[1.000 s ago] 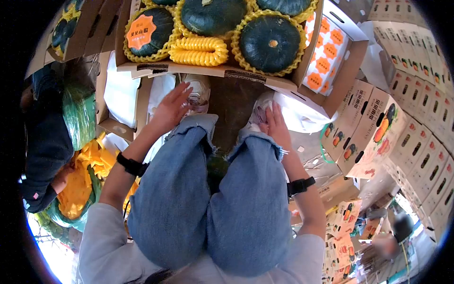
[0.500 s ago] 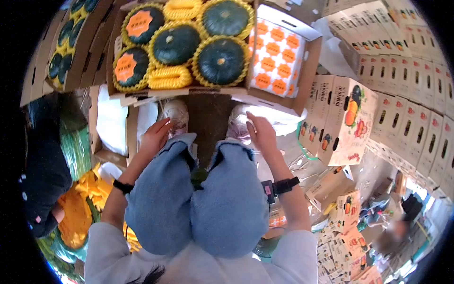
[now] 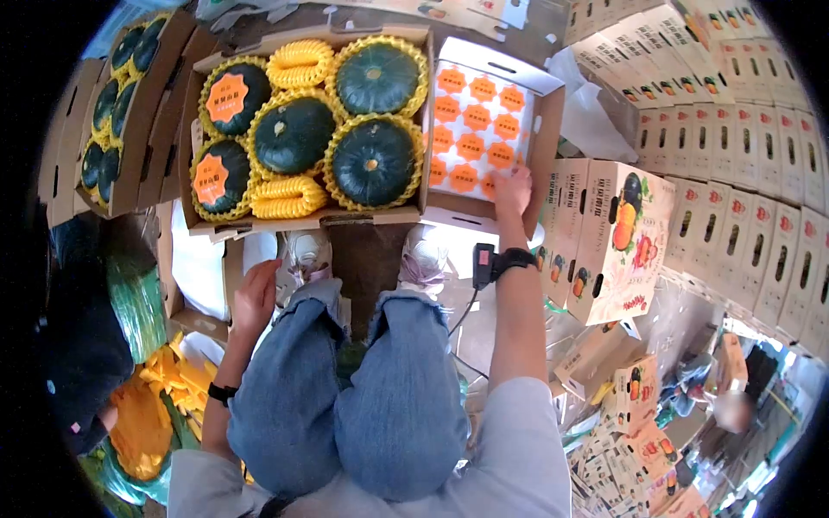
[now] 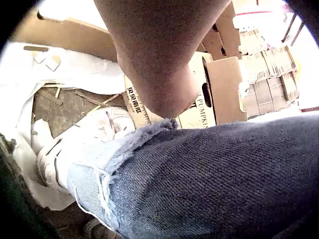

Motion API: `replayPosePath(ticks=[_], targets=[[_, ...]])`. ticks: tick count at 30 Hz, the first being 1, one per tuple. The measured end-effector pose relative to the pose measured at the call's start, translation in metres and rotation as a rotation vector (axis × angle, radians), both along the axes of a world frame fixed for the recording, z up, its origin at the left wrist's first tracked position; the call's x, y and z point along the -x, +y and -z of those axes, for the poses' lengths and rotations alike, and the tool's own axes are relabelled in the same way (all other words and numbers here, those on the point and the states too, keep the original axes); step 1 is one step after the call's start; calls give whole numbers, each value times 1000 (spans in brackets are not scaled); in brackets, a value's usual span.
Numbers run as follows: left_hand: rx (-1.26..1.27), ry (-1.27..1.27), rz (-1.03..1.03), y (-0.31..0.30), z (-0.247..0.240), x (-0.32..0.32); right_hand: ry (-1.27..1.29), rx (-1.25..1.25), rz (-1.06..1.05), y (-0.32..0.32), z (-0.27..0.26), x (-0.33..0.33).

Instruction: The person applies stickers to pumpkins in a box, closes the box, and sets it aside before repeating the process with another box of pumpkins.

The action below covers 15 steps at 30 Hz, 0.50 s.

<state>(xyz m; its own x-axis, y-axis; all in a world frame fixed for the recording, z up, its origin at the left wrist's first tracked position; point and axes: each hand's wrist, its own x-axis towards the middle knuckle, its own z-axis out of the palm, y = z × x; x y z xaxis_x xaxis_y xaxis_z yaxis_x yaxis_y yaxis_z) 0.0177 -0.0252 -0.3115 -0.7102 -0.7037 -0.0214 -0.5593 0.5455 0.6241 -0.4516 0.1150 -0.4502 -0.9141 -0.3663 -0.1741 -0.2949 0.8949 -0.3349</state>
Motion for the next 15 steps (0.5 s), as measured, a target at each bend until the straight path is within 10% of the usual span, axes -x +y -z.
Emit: replayPosePath(ticks=[15], targets=[[53, 18, 37, 4, -15, 7, 15, 191, -39, 24, -25, -1]])
